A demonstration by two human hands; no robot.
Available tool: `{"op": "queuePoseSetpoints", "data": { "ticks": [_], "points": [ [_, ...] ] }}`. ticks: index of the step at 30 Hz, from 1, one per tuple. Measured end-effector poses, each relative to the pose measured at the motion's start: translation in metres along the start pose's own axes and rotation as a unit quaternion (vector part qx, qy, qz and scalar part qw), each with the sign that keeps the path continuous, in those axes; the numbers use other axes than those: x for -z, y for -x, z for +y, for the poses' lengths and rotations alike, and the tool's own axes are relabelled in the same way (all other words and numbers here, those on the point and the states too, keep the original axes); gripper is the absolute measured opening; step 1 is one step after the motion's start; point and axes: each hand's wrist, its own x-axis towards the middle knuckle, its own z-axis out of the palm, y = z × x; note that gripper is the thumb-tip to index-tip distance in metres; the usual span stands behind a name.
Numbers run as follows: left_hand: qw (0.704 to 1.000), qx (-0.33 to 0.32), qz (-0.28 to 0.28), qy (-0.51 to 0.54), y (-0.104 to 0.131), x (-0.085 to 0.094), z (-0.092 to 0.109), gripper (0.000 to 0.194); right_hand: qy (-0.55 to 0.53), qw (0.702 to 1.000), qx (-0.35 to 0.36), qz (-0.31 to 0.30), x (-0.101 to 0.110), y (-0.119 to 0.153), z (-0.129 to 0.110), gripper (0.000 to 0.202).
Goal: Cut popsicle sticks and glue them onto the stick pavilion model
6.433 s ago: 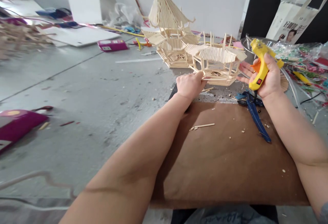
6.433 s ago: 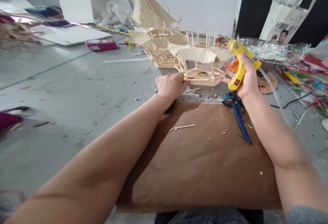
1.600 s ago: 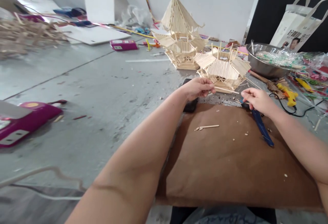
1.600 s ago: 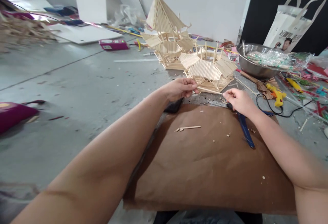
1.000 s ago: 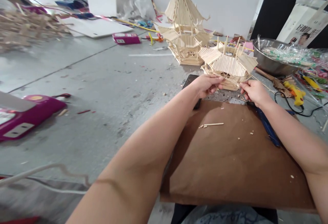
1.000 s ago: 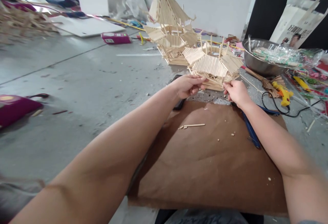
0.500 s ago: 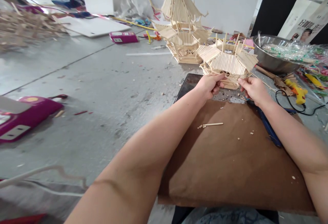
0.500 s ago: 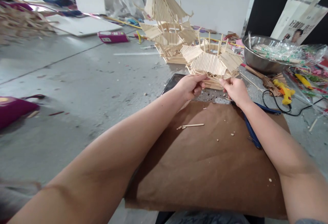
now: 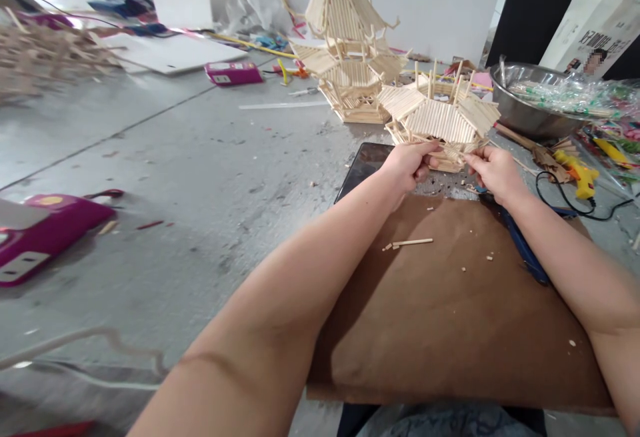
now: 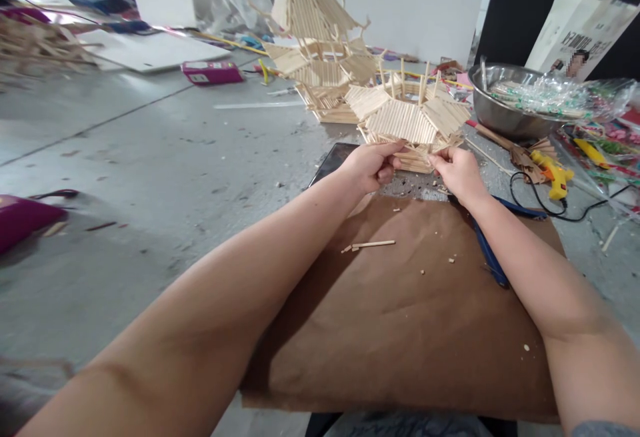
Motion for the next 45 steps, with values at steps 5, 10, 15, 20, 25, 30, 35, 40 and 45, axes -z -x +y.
{"op": "queuePoseSetpoints", "data": {
  "ticks": [5, 10, 15, 20, 25, 30, 35, 40, 45],
  "points": [
    [1.000, 0.001, 0.009, -0.008, -0.003, 0.000, 0.000, 0.018, -0.021, 1.000, 0.001, 0.002, -0.002, -0.003, 0.002, 0.017],
    [1.000, -0.002, 0.019, -0.013, -0.003, -0.001, 0.000, 0.019, -0.041, 0.999, 0.007, 0.005, -0.005, -0.008, 0.004, 0.011],
    [1.000, -0.005, 0.022, -0.012, -0.004, -0.001, -0.001, 0.020, -0.022, 0.999, 0.032, 0.016, -0.006, -0.013, 0.008, 0.011],
    [1.000, 0.004, 0.022, -0.004, -0.002, -0.003, 0.001, 0.019, 0.065, 0.995, 0.065, 0.039, -0.002, -0.015, 0.005, 0.010],
    [1.000, 0.005, 0.022, -0.003, -0.002, -0.003, 0.001, 0.019, 0.116, 0.989, 0.074, 0.057, 0.000, -0.015, 0.000, 0.012],
    [1.000, 0.004, 0.024, -0.006, -0.004, -0.004, 0.000, 0.017, 0.128, 0.988, 0.072, 0.055, 0.001, -0.015, 0.000, 0.014],
    [1.000, 0.005, 0.028, -0.012, -0.006, -0.005, -0.001, 0.017, 0.116, 0.989, 0.078, 0.040, 0.000, -0.016, 0.002, 0.012],
    [0.999, 0.016, 0.029, -0.016, -0.006, -0.004, 0.001, 0.017, 0.112, 0.990, 0.079, 0.041, -0.001, -0.017, 0.003, 0.011],
    [1.000, 0.011, 0.025, -0.013, -0.008, -0.003, 0.000, 0.017, 0.128, 0.988, 0.076, 0.050, -0.002, -0.017, 0.003, 0.011]
  ]
}}
